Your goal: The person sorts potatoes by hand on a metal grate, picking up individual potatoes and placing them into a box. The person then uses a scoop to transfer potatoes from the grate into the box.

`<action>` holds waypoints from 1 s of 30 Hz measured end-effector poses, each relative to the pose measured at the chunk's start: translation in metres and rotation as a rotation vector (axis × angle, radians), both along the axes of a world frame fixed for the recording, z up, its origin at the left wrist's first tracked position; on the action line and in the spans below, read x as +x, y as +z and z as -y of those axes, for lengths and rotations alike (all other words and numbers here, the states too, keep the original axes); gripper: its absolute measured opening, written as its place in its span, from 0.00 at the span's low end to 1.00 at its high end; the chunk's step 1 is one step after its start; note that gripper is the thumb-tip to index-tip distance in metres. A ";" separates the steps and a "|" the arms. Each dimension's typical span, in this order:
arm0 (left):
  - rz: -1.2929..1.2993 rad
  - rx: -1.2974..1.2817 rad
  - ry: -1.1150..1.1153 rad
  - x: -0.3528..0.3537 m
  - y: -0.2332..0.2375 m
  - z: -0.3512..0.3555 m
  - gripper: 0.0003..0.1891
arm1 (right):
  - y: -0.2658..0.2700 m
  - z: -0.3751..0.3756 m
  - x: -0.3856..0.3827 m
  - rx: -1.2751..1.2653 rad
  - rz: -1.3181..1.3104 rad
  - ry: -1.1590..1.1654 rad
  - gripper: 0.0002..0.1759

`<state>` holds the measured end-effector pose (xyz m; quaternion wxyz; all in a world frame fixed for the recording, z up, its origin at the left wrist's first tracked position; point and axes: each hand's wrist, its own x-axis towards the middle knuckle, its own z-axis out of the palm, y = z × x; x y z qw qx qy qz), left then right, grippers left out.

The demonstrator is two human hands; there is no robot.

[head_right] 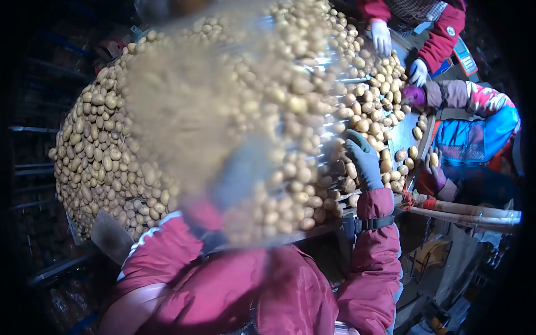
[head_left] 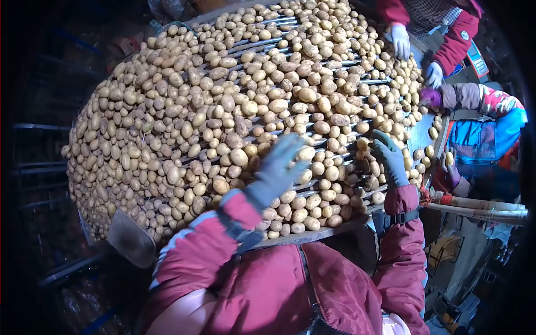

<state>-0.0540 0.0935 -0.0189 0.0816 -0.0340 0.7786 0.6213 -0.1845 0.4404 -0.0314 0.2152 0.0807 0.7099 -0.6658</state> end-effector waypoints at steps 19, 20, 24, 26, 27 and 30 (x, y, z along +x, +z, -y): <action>-0.288 -0.762 0.082 0.103 0.000 0.030 0.39 | 0.065 0.209 0.201 -0.224 0.257 0.980 0.20; -0.231 -0.808 0.019 0.094 0.004 0.013 0.38 | 0.013 0.192 0.210 -0.280 0.401 0.899 0.18; -0.274 -0.728 -0.100 0.067 0.004 -0.024 0.39 | -0.007 0.151 0.181 -0.207 0.281 0.828 0.14; -0.278 -0.547 -0.288 0.056 0.016 -0.028 0.39 | 0.018 0.138 0.153 0.155 -0.106 0.901 0.30; -0.335 -0.437 -0.245 0.053 0.017 -0.032 0.35 | -0.002 0.120 0.144 -0.086 0.207 0.711 0.36; -0.054 -0.239 -0.127 0.037 0.003 -0.001 0.31 | 0.014 0.083 0.116 0.006 0.229 0.661 0.38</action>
